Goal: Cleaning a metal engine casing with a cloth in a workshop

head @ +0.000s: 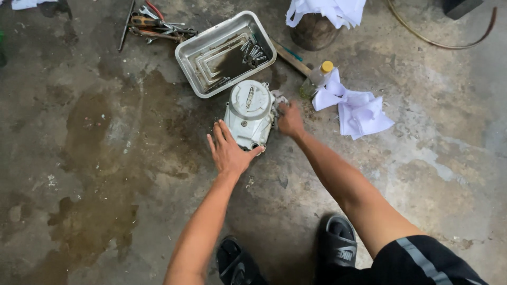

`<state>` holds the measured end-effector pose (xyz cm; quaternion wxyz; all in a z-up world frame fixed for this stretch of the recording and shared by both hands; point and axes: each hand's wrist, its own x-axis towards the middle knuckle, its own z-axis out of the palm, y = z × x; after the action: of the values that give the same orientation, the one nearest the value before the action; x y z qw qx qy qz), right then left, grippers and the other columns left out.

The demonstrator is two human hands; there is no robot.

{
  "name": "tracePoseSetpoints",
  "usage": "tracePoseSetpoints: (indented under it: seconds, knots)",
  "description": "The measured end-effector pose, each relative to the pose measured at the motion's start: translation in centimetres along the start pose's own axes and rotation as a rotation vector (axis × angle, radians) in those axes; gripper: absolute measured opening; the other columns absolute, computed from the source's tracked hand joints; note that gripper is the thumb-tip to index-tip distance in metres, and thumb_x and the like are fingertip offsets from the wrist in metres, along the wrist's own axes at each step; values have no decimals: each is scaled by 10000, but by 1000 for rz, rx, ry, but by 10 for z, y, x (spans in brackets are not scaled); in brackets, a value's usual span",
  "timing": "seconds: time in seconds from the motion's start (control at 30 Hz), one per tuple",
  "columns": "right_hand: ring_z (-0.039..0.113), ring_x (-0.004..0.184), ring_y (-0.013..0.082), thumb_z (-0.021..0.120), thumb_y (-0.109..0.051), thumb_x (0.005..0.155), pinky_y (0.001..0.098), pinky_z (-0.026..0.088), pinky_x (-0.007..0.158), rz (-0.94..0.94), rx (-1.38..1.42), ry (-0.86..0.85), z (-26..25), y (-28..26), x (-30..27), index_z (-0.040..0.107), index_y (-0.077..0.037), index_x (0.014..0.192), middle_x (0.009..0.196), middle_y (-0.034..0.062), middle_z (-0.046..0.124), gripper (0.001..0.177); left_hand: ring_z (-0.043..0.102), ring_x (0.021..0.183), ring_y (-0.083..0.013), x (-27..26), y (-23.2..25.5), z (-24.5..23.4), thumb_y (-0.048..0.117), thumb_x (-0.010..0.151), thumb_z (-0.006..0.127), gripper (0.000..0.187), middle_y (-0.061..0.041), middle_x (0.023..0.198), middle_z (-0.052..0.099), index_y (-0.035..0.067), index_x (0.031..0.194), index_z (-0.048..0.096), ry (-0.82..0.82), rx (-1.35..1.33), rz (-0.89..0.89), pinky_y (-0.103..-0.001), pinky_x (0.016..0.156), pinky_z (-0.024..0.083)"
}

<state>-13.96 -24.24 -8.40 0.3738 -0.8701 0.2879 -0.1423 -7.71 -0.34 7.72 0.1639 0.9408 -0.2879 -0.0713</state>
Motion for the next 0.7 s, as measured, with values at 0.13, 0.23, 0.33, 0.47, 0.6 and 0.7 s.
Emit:
tracePoseSetpoints:
  seconds: [0.13, 0.23, 0.33, 0.47, 0.6, 0.7]
  knots:
    - [625, 893, 529, 493, -25, 878, 556, 528, 760, 63, -107, -50, 35, 7, -38, 642, 65, 1113, 1076, 315, 516, 293, 351, 1505, -360, -3, 2, -4, 733, 525, 843, 1453, -263, 1594, 309, -62, 1579, 237, -19, -9, -9, -500, 1280, 128]
    - [640, 980, 487, 488, -31, 929, 519, 519, 809, 238, -121, -89, 27, -36, -77, 600, 54, 1200, 1139, 307, 531, 306, 333, 1514, -361, -1, 3, -2, 763, 537, 827, 1455, -266, 1596, 309, -66, 1581, 243, -24, -12, -7, -506, 1279, 106]
    - [663, 964, 526, 548, -119, 918, 570, 534, 821, 205, -75, -157, 33, -38, -95, 652, 23, 1176, 1028, 289, 600, 312, 338, 1503, -356, 1, 12, -3, 680, 585, 860, 1405, -250, 1606, 284, -47, 1602, 218, -6, -37, -42, -517, 1272, 107]
    - [702, 879, 475, 617, -179, 889, 512, 543, 721, 203, 86, -19, 26, -17, -57, 751, -15, 1025, 896, 273, 694, 252, 307, 1520, -365, -3, 10, -6, 668, 578, 866, 1406, -249, 1602, 276, -48, 1594, 208, -9, -12, -56, -552, 1264, 139]
    - [684, 1123, 374, 694, -178, 869, 480, 550, 939, 435, 200, 161, 17, -16, -34, 743, -215, 1186, 1139, 134, 748, 323, 296, 1529, -359, 0, 2, -10, 686, 585, 849, 1408, -239, 1623, 262, -36, 1611, 210, -60, -59, -13, -591, 1251, 120]
    - [660, 1113, 484, 673, -116, 885, 541, 538, 934, 378, 264, 215, 11, -76, -64, 713, -28, 1230, 1122, 287, 705, 359, 235, 1564, -325, 7, -17, -12, 745, 617, 791, 1407, -216, 1670, 198, -4, 1627, 160, -166, 21, 87, -590, 1267, 75]
